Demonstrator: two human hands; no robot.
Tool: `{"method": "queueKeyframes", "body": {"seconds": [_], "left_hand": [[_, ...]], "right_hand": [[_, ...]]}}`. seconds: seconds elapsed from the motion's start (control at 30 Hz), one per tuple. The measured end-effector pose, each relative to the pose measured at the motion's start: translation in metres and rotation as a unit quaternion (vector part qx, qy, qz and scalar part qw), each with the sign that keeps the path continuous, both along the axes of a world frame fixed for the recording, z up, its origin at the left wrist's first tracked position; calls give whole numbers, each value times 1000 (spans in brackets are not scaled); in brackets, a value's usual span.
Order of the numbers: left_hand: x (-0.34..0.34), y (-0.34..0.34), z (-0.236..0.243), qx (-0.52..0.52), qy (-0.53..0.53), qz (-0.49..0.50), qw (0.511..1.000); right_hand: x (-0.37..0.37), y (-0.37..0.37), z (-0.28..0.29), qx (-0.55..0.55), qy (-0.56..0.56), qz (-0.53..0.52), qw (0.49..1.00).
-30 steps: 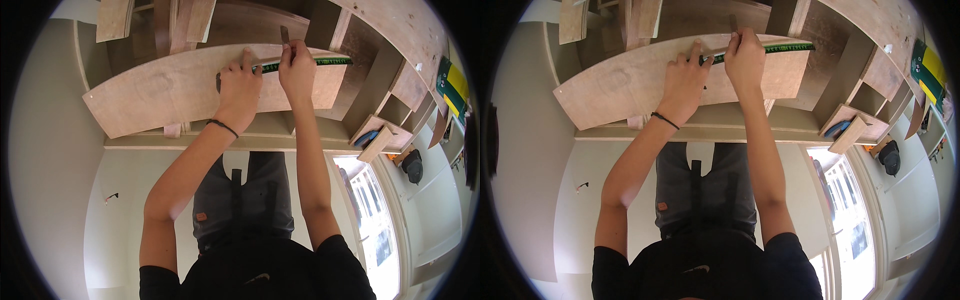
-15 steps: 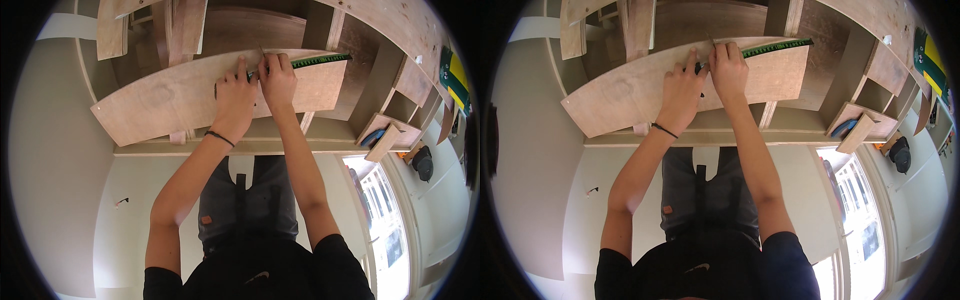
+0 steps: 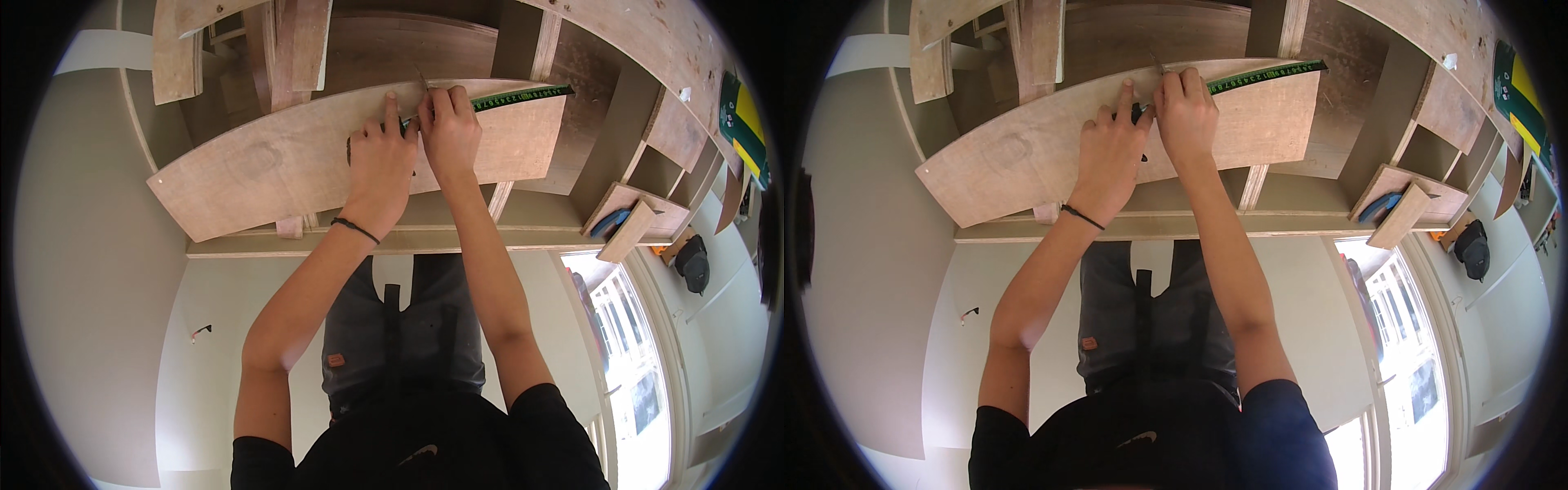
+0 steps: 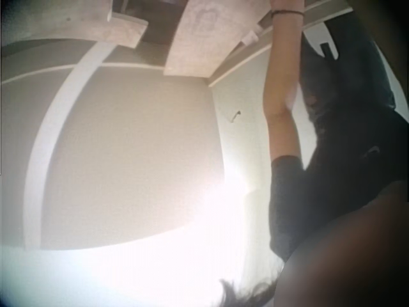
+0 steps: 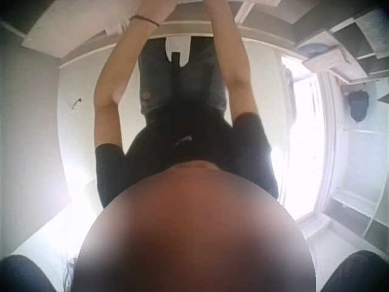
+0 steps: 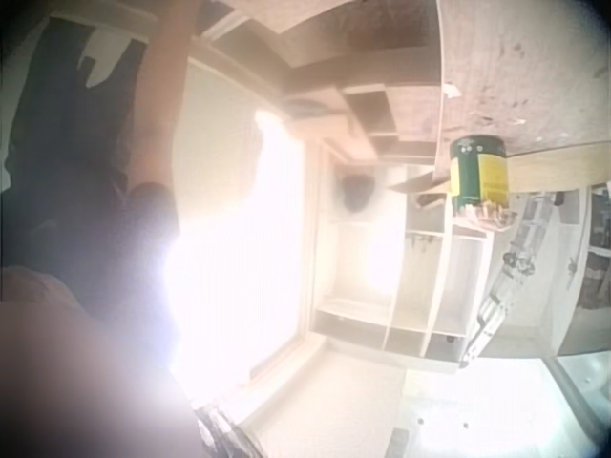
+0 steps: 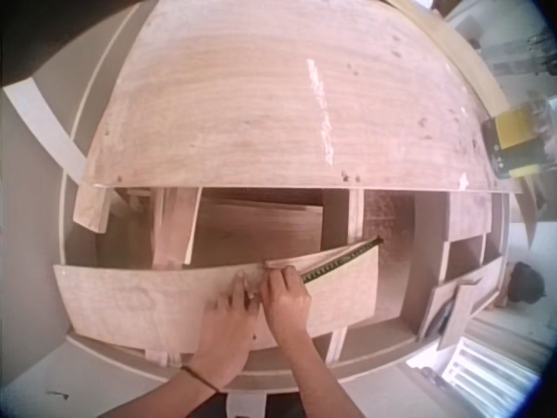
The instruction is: The person measures a wooden board with a tape measure, marks it with a pencil, and then uses a hand saw to cut the board along the marked line. The person handles the board and tools directly without visible power tools.
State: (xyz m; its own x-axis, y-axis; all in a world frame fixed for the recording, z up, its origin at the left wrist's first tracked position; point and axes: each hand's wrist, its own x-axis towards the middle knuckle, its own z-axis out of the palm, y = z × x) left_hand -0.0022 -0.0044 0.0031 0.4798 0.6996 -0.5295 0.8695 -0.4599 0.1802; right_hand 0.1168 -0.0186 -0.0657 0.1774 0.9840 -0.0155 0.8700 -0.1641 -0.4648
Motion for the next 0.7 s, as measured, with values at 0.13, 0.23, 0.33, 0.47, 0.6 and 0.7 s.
{"method": "queueKeyframes", "body": {"seconds": [0.13,0.23,0.33,0.47,0.6,0.7], "left_hand": [[-1,-1,-1,-11,3,-3,1000],[-1,-2,-2,3,2,3,1000],[0,-2,-4,17,0,11,1000],[2,-1,-5,5,18,3,1000],[1,-4,-9,17,14,8,1000],[-1,-12,-15,15,4,15,1000]], "right_hand": [[0,3,3,-6,-26,10,1000],[-2,6,6,-17,-50,14,998],[-4,10,11,-48,-59,18,997],[-5,16,15,-95,-76,43,992],[-7,24,16,-123,-90,63,986],[-10,35,18,-169,-94,54,980]]}}
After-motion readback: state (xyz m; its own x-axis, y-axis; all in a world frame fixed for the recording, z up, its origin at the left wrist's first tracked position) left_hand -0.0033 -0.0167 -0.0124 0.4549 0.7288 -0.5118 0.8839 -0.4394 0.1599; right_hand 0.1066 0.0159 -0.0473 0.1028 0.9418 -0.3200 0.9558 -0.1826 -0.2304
